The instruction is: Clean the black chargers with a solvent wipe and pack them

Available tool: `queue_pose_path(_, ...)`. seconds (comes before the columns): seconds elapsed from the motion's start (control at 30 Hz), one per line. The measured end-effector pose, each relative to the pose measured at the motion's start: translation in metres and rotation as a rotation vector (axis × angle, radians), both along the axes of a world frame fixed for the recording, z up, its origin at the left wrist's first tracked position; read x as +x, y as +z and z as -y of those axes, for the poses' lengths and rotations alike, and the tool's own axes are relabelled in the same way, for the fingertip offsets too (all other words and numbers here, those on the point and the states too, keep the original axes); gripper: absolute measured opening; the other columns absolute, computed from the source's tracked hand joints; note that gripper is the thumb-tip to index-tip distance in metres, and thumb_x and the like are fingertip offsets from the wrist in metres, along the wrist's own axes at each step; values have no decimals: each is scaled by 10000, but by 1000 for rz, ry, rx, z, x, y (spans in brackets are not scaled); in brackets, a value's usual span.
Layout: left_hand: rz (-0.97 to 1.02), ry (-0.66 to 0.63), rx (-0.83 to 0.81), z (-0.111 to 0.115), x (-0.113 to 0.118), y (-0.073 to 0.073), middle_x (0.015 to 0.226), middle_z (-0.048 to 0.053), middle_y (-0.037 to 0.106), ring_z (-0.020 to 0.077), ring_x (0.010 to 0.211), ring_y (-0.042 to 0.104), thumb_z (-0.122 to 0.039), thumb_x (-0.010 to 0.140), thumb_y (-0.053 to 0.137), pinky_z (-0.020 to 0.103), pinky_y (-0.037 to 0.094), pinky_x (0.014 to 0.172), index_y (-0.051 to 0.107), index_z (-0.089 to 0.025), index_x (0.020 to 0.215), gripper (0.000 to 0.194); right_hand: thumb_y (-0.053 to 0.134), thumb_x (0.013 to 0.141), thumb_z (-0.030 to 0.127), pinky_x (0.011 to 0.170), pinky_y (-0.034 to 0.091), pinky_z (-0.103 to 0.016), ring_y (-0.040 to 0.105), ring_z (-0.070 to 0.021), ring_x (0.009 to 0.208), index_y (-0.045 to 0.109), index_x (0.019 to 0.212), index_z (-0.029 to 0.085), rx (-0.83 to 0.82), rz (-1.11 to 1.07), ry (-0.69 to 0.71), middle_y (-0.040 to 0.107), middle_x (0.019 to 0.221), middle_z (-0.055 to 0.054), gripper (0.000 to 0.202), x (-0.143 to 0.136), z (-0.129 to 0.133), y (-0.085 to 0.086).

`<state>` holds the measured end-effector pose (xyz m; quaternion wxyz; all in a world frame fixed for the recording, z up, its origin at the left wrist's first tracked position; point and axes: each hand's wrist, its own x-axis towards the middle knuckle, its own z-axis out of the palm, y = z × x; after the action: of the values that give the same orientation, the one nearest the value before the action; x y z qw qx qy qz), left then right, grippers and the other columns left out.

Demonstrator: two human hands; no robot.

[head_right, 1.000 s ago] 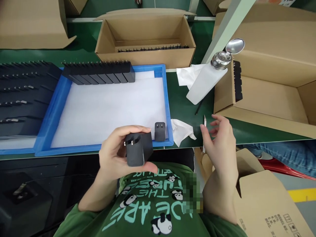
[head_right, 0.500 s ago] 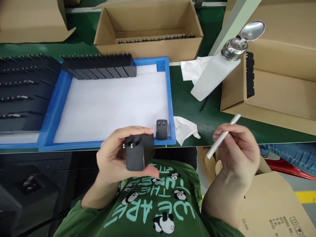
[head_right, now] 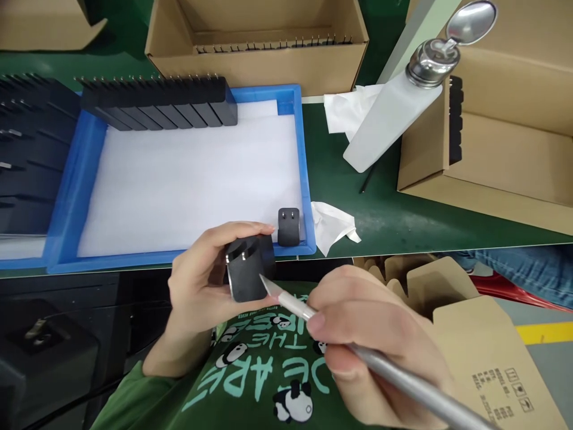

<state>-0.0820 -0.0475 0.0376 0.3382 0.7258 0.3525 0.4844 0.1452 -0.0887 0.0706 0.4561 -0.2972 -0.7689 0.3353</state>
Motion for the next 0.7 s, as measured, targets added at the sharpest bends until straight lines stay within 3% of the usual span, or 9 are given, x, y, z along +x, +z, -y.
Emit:
queue_pose_path(0.07, -8, 9, 5, 0, 0, 0, 1156, 102, 720, 236, 1082, 698, -292, 640, 941, 338, 597, 934, 601, -172, 1268, 724, 585, 930, 178, 553, 522, -348, 633, -180, 689, 581, 1209, 199, -7, 51, -43, 640, 798, -36, 280, 0, 0, 3)
queue_pose_path(0.2, -32, 51, 29, 0, 0, 1, 1127, 91, 726, 229, 1042, 702, -322, 643, 938, 339, 607, 913, 613, -182, 1253, 705, 695, 865, 404, 544, 501, -374, 625, -223, 680, 643, 1061, 298, -56, 23, -287, 623, 775, -27, 229, -15, 8, 3)
queue_pose_path(0.33, -34, 72, 17, 2, 0, 2, 1136, 92, 725, 237, 1036, 708, -330, 664, 926, 353, 620, 903, 613, -193, 1256, 683, 719, 821, 487, 554, 500, -386, 625, -242, 710, 655, 1013, 289, -87, 33, -294, 628, 806, -49, 283, -26, 10, 3)
queue_pose_path(0.5, -21, 72, -16, 3, -1, 0, 1157, 98, 722, 240, 1024, 715, -321, 665, 926, 375, 618, 936, 608, -193, 1262, 689, 708, 824, 333, 546, 494, -377, 630, -237, 690, 646, 1038, 270, -81, 53, -239, 648, 808, -45, 232, -15, 4, 7)
queue_pose_path(0.6, -19, 68, -12, 3, -1, -1, 1149, 95, 724, 238, 1034, 709, -315, 650, 935, 370, 617, 938, 611, -191, 1257, 699, 645, 808, 145, 539, 482, -366, 624, -228, 701, 605, 1137, 193, -30, 81, -95, 650, 828, -57, 335, -8, 2, 9)
queue_pose_path(0.7, -11, 62, 1, 3, -1, -1, 1146, 104, 722, 238, 1045, 708, -284, 638, 942, 360, 613, 946, 610, -169, 1258, 713, 602, 799, 80, 548, 471, -369, 612, -231, 740, 578, 1157, 137, -19, 64, -78, 637, 868, -82, 364, -8, 3, 9)
